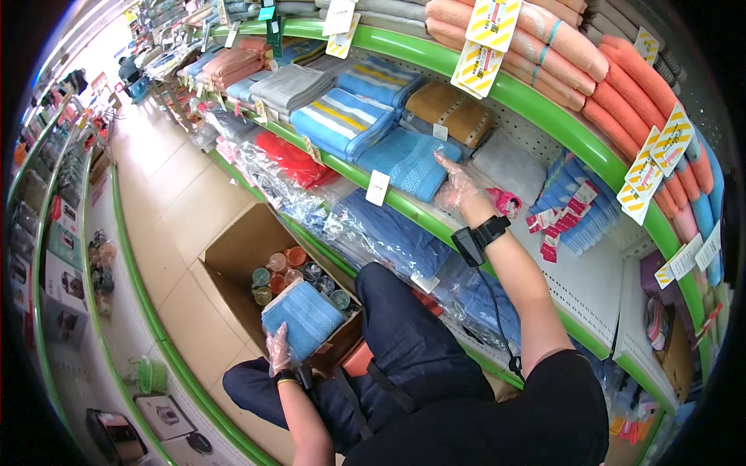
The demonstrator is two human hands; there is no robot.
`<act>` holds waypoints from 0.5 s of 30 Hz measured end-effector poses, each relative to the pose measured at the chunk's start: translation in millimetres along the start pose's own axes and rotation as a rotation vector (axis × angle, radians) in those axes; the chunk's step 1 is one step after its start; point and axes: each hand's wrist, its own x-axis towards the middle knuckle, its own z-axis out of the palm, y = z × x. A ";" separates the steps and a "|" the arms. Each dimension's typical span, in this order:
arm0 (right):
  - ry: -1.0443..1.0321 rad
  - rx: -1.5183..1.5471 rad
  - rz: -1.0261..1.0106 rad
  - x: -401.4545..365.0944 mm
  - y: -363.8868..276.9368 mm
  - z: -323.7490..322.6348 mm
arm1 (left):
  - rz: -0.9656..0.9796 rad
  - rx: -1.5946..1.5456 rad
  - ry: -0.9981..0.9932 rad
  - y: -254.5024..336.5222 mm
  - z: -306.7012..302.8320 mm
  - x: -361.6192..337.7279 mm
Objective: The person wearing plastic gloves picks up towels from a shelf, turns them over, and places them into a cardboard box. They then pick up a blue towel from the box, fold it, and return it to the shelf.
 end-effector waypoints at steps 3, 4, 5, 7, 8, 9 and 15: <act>0.093 -0.041 -0.015 9.9 1.6 -4.9 | 0.064 0.034 0.002 -10.2 -0.6 1.7; 0.254 -0.223 0.000 12.7 0.9 -6.8 | 0.034 -0.108 0.006 -14.1 -2.2 0.4; 0.412 -0.406 0.014 15.2 0.9 -10.2 | 0.031 -0.107 0.010 -11.4 -2.0 -2.6; 0.358 -0.362 -0.036 21.3 -2.3 -29.2 | 0.038 -0.146 0.058 6.0 5.1 -6.3; 0.310 -0.315 -0.088 23.2 -0.8 -34.8 | 0.037 -0.145 0.064 15.6 7.7 -10.7; 0.231 -0.276 -0.134 -1.0 0.5 -16.3 | -0.023 -0.229 0.134 24.8 10.5 -15.1; -0.018 -0.351 -0.191 -89.2 2.8 15.9 | 0.102 0.063 0.498 36.7 8.4 -20.8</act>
